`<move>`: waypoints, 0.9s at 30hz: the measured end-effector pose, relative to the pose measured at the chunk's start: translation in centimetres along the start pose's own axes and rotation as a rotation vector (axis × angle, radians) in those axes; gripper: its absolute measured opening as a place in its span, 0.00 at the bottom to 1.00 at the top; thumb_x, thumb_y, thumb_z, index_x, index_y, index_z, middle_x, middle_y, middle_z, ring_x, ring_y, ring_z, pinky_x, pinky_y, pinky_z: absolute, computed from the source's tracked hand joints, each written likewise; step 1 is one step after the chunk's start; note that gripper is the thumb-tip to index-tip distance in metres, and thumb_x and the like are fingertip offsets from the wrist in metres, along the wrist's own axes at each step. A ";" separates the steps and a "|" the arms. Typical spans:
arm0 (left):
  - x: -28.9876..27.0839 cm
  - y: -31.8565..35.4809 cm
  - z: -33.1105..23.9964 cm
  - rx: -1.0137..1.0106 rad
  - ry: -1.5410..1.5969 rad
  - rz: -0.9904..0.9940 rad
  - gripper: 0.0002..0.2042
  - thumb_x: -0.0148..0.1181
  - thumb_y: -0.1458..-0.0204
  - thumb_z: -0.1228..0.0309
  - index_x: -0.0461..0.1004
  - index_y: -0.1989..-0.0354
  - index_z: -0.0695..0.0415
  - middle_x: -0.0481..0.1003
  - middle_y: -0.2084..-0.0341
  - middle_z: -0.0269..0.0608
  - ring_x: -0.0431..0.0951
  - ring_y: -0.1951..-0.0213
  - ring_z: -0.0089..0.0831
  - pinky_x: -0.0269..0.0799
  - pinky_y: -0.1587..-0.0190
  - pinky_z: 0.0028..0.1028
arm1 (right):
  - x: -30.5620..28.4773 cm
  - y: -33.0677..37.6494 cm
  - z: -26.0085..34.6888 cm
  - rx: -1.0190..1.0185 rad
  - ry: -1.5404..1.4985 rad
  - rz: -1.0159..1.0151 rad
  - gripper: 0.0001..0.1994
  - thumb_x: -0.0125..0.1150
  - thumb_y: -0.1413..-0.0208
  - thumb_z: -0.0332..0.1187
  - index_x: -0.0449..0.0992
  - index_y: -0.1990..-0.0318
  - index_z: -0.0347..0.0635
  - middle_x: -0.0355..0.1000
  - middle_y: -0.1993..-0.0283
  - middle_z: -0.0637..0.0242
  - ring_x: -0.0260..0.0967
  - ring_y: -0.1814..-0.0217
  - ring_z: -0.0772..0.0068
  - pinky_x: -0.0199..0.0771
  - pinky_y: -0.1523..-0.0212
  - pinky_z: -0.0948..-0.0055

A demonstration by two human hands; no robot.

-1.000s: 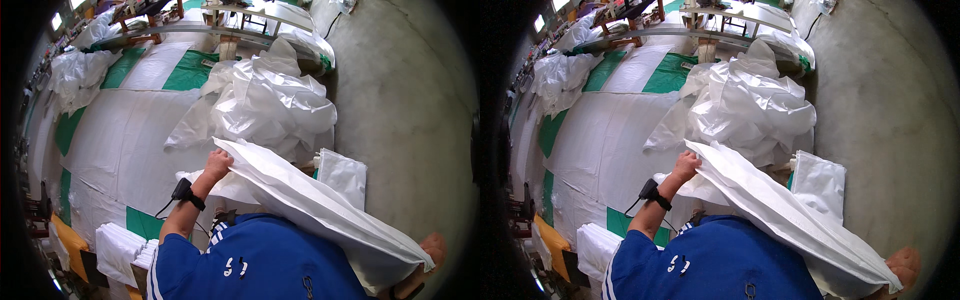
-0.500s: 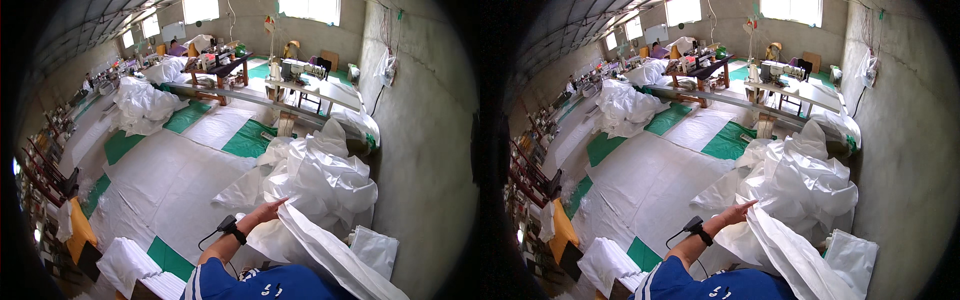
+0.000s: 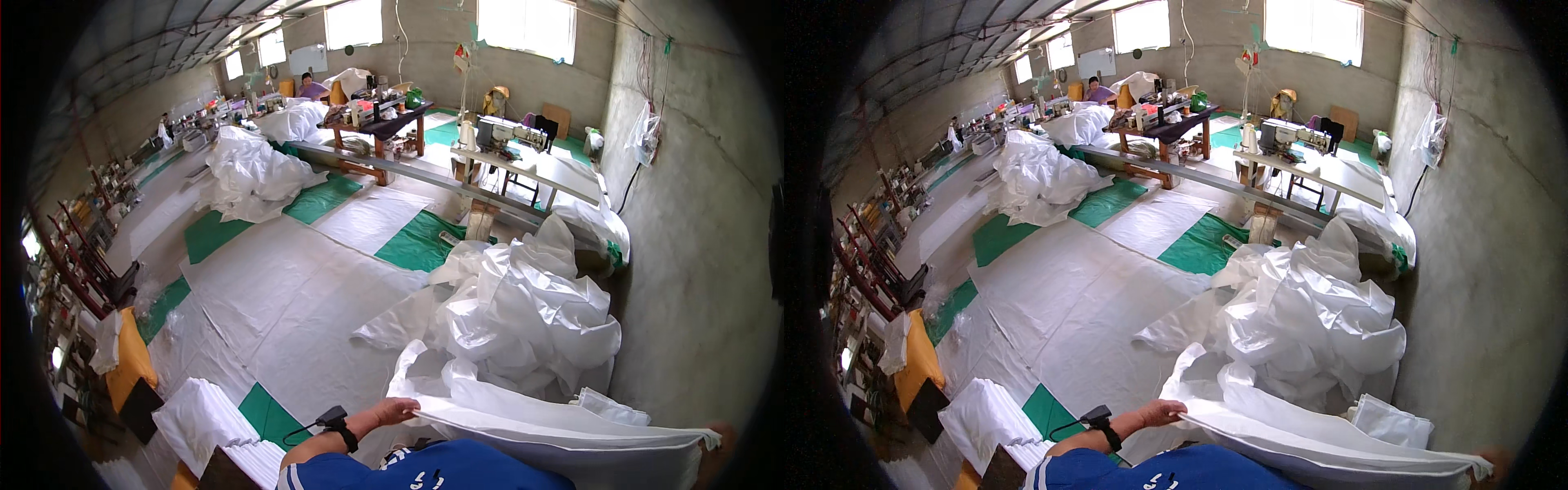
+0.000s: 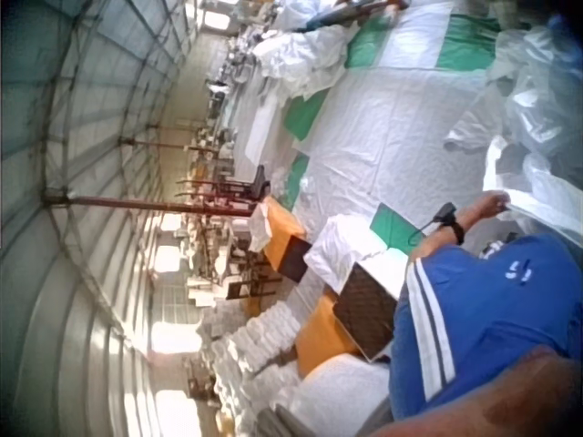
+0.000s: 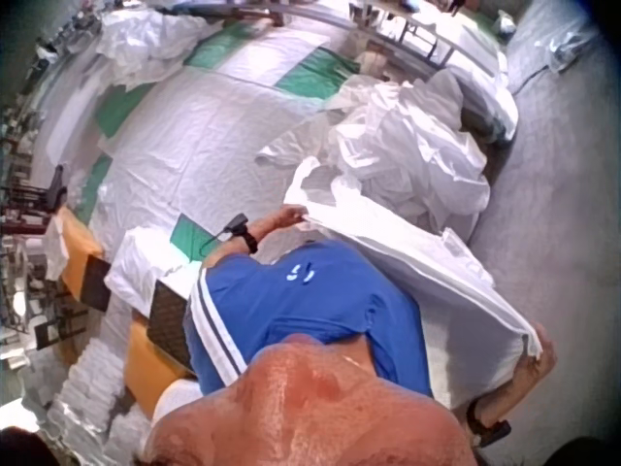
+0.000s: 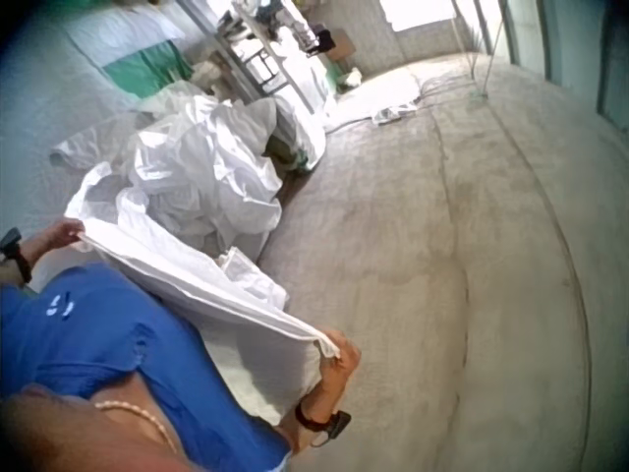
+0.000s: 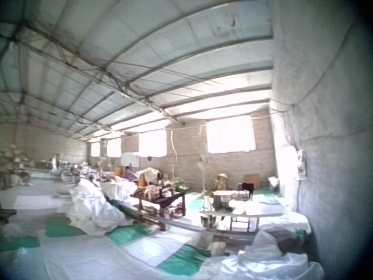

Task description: Folding large white plastic sheets or liners for industrial use

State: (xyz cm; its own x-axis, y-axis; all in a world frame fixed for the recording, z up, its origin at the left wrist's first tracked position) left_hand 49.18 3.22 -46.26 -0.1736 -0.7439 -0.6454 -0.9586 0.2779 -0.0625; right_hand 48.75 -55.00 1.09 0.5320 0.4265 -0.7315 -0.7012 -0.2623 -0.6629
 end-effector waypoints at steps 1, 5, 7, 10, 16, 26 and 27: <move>1.4 0.3 0.0 -0.253 -0.025 0.163 0.11 0.60 0.51 0.64 0.70 0.59 0.49 0.73 0.70 0.39 0.76 0.65 0.40 0.70 0.62 0.35 | 1.1 0.7 -1.4 0.054 0.081 -0.044 0.12 0.64 0.55 0.39 0.69 0.73 0.42 0.64 0.81 0.66 0.58 0.79 0.64 0.62 0.73 0.67; 4.6 2.9 3.9 -0.227 0.009 0.139 0.11 0.58 0.50 0.62 0.74 0.61 0.52 0.75 0.66 0.45 0.75 0.63 0.43 0.69 0.60 0.35 | 9.7 -6.5 -1.8 0.055 -0.207 0.134 0.07 0.65 0.57 0.28 0.73 0.75 0.36 0.66 0.81 0.69 0.65 0.77 0.75 0.65 0.74 0.74; 3.4 3.2 7.9 -0.344 -0.064 0.028 0.10 0.60 0.50 0.62 0.77 0.66 0.54 0.76 0.67 0.46 0.75 0.63 0.44 0.70 0.60 0.34 | 13.7 -10.5 -0.6 0.292 -0.289 0.315 0.04 0.63 0.56 0.25 0.73 0.75 0.35 0.69 0.79 0.69 0.64 0.76 0.77 0.65 0.73 0.74; -3.9 1.9 8.9 -0.187 -0.073 -0.212 0.09 0.63 0.52 0.63 0.77 0.70 0.55 0.77 0.67 0.44 0.75 0.63 0.41 0.71 0.61 0.30 | 18.7 -14.8 -0.7 0.134 -0.365 0.274 0.04 0.62 0.54 0.26 0.74 0.72 0.36 0.68 0.78 0.72 0.62 0.75 0.80 0.63 0.72 0.75; -21.4 4.3 5.3 -0.417 0.208 -0.540 0.12 0.58 0.49 0.63 0.77 0.60 0.55 0.78 0.63 0.42 0.78 0.60 0.30 0.71 0.58 0.26 | 25.4 -21.6 -0.6 0.254 -0.619 0.275 0.10 0.58 0.46 0.35 0.75 0.65 0.35 0.69 0.71 0.73 0.63 0.68 0.81 0.65 0.65 0.77; 3.4 15.6 -3.6 -0.732 0.204 0.599 0.11 0.59 0.49 0.66 0.78 0.58 0.51 0.79 0.66 0.43 0.75 0.64 0.33 0.68 0.55 0.31 | 23.3 -14.9 -2.3 0.129 -0.429 0.330 0.08 0.62 0.52 0.27 0.75 0.63 0.38 0.71 0.68 0.70 0.65 0.66 0.77 0.66 0.62 0.77; 4.4 15.3 -3.0 -0.722 0.132 0.607 0.11 0.60 0.50 0.64 0.78 0.59 0.52 0.79 0.67 0.42 0.75 0.65 0.29 0.68 0.56 0.32 | 22.1 -14.9 -1.0 0.135 -0.427 0.343 0.08 0.62 0.52 0.27 0.75 0.63 0.38 0.71 0.68 0.70 0.65 0.66 0.77 0.66 0.62 0.77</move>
State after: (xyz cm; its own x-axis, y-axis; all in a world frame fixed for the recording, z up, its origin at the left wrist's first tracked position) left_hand 33.08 2.36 -47.72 -0.6693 -0.6711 -0.3189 -0.5967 0.2299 0.7688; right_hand 71.44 -42.59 -5.32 0.0431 0.6559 -0.7536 -0.8695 -0.3469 -0.3516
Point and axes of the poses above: each hand's wrist, its own y-axis away from the middle knuckle, its own x-axis out of the palm, z = x × y, the point moved 7 cm from there along -y, towards the middle knuckle
